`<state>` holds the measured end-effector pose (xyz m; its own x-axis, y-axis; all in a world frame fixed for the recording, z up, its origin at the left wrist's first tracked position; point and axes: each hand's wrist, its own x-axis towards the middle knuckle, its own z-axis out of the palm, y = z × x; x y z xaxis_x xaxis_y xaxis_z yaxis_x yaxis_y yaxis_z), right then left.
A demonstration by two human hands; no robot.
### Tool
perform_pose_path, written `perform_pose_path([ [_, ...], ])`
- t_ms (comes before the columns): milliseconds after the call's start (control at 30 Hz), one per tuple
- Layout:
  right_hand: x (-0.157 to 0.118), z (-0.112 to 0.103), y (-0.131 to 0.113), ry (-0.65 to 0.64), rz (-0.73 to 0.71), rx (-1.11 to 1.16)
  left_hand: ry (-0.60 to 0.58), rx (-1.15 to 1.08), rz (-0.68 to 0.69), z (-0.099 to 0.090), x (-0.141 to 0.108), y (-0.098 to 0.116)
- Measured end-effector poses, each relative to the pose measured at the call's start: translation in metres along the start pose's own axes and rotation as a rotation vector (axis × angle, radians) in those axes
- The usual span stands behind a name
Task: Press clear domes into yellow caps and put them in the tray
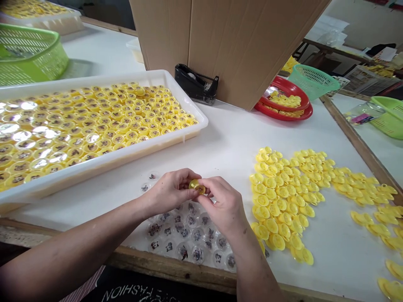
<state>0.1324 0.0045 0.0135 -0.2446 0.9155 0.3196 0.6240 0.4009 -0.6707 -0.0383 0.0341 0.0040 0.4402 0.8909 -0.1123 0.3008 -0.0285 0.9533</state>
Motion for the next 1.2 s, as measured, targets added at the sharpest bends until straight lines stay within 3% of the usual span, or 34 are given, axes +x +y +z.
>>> perform_pose_path([
  [133,0.001,-0.005,0.009,0.007,0.162,0.19,0.055,0.015,0.026,-0.003,-0.003,0.005],
  [233,0.002,-0.005,0.012,-0.067,0.24,0.338,0.048,0.035,0.065,-0.005,-0.005,0.011],
  [433,0.001,0.002,0.008,0.003,0.256,0.529,0.08,-0.005,0.065,-0.002,-0.007,0.013],
  [700,0.0,0.003,0.008,-0.025,0.301,0.624,0.1,0.229,0.135,-0.003,-0.011,0.019],
  [900,0.001,-0.001,0.006,-0.022,0.353,0.616,0.03,-0.028,0.036,-0.003,-0.009,0.018],
  [1033,0.002,-0.005,0.004,0.014,0.351,0.65,-0.004,-0.3,0.077,-0.001,-0.006,0.015],
  [1200,0.002,-0.004,0.002,0.007,0.344,0.678,0.073,-0.11,0.086,0.001,-0.006,0.019],
])
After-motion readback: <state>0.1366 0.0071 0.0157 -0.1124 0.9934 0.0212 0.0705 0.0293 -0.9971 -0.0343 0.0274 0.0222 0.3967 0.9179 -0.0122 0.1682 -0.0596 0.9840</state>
